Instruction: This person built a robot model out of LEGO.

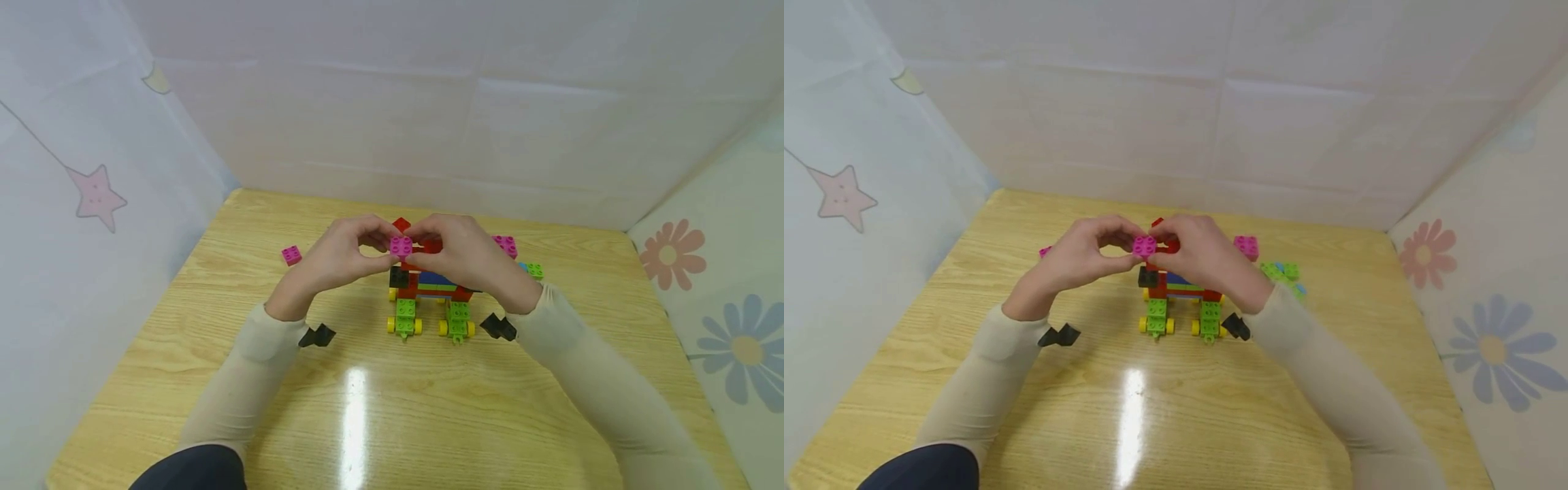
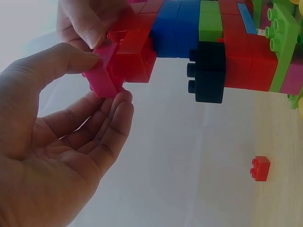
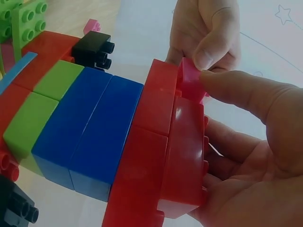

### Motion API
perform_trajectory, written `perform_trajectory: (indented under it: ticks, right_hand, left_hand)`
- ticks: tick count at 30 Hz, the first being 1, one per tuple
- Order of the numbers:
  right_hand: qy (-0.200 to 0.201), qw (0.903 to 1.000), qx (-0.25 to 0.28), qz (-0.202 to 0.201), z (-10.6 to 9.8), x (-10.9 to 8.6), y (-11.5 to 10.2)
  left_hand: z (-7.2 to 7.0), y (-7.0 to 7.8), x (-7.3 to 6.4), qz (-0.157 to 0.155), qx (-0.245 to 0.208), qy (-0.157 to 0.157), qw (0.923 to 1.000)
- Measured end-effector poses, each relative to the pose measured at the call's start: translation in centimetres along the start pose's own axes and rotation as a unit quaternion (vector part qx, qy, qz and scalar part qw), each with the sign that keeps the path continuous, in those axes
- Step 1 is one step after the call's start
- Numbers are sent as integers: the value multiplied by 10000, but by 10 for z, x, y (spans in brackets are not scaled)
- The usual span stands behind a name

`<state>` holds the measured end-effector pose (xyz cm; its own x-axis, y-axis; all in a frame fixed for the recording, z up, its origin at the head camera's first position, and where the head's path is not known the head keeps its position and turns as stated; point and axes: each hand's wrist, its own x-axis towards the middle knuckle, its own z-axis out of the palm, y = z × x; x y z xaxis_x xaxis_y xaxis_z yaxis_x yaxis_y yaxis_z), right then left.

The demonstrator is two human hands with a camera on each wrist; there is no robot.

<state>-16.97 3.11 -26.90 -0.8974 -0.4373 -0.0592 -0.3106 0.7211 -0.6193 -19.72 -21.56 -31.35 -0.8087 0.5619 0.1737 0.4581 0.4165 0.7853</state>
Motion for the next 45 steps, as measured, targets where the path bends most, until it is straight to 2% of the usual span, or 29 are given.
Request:
perform_trajectory:
  ticks: [10, 23, 37, 41, 45]
  right_hand:
    - [33, 9999, -97, 96, 4, 1, 0]
    - [26, 9998, -208, 22, 5, 2, 2]
    - [225, 9994, -251, -62, 15, 5, 2]
    - [260, 9995, -195, -37, 15, 5, 3]
    - [287, 9995, -126, 20, 15, 3, 6]
  left_hand:
    - [1, -2, 0, -47, -20, -10, 10000]
    - [0, -4, 1, -366, -168, -152, 9991]
    - [-3, -9, -2, -359, -157, -119, 9992]
    - [-10, -17, -6, -264, -114, -124, 9995]
    - [-27, -40, -16, -486, -99, 22, 9988]
